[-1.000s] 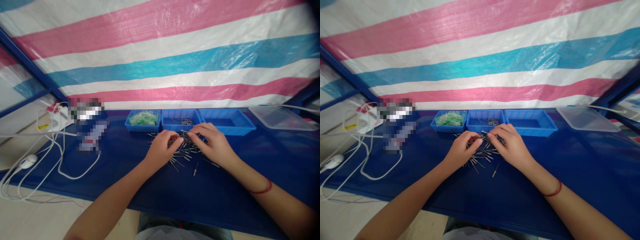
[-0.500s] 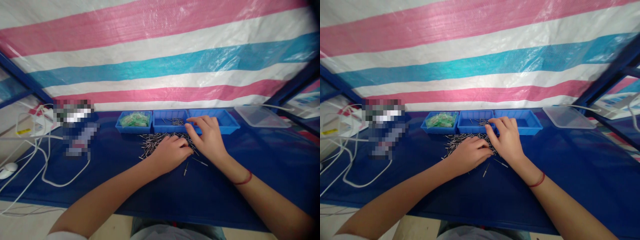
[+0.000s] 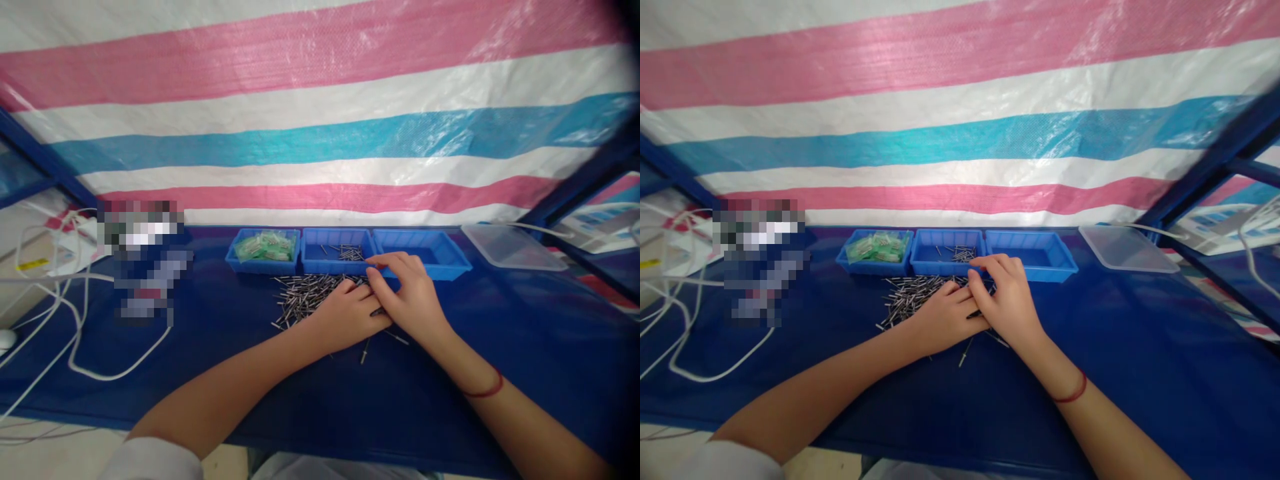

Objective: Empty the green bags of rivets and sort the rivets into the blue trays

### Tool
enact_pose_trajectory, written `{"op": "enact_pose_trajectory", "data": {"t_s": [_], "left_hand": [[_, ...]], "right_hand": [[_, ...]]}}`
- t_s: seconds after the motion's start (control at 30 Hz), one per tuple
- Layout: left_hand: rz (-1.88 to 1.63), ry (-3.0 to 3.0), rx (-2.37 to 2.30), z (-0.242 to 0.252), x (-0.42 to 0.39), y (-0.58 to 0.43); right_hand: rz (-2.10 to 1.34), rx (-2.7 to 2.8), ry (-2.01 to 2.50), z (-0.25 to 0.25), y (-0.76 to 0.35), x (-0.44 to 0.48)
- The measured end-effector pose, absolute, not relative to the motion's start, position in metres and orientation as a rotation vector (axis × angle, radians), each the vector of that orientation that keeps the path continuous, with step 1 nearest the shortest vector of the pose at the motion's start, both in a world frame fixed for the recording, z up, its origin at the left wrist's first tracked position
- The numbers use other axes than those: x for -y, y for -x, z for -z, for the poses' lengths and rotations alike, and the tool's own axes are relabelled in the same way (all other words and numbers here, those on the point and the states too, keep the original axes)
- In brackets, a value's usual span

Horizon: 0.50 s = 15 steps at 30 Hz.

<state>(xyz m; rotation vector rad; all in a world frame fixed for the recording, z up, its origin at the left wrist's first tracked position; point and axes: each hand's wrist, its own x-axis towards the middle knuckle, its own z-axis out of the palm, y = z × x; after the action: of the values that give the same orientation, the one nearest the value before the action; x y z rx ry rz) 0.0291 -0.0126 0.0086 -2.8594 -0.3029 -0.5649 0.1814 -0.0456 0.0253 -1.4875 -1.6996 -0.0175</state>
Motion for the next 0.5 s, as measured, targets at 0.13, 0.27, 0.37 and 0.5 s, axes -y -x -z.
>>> {"op": "enact_pose_trajectory", "data": {"t_s": [0.13, 0.27, 0.37, 0.5], "left_hand": [[0.792, 3.11, 0.516, -0.023, 0.013, -0.024], [1.461, 3.301, 0.98, -0.031, 0.012, -0.016], [1.808, 3.288, 1.344, -0.026, 0.013, -0.008], [1.874, 3.364, 1.57, -0.017, 0.015, 0.001]], "right_hand": [[-0.244, 1.632, 1.43, -0.029, -0.189, 0.048], [-0.632, 1.662, 1.305, -0.026, -0.187, 0.049], [-0.754, 1.664, 1.235, -0.021, -0.178, 0.05], [-0.764, 1.575, 1.244, -0.018, -0.167, 0.05]]}}
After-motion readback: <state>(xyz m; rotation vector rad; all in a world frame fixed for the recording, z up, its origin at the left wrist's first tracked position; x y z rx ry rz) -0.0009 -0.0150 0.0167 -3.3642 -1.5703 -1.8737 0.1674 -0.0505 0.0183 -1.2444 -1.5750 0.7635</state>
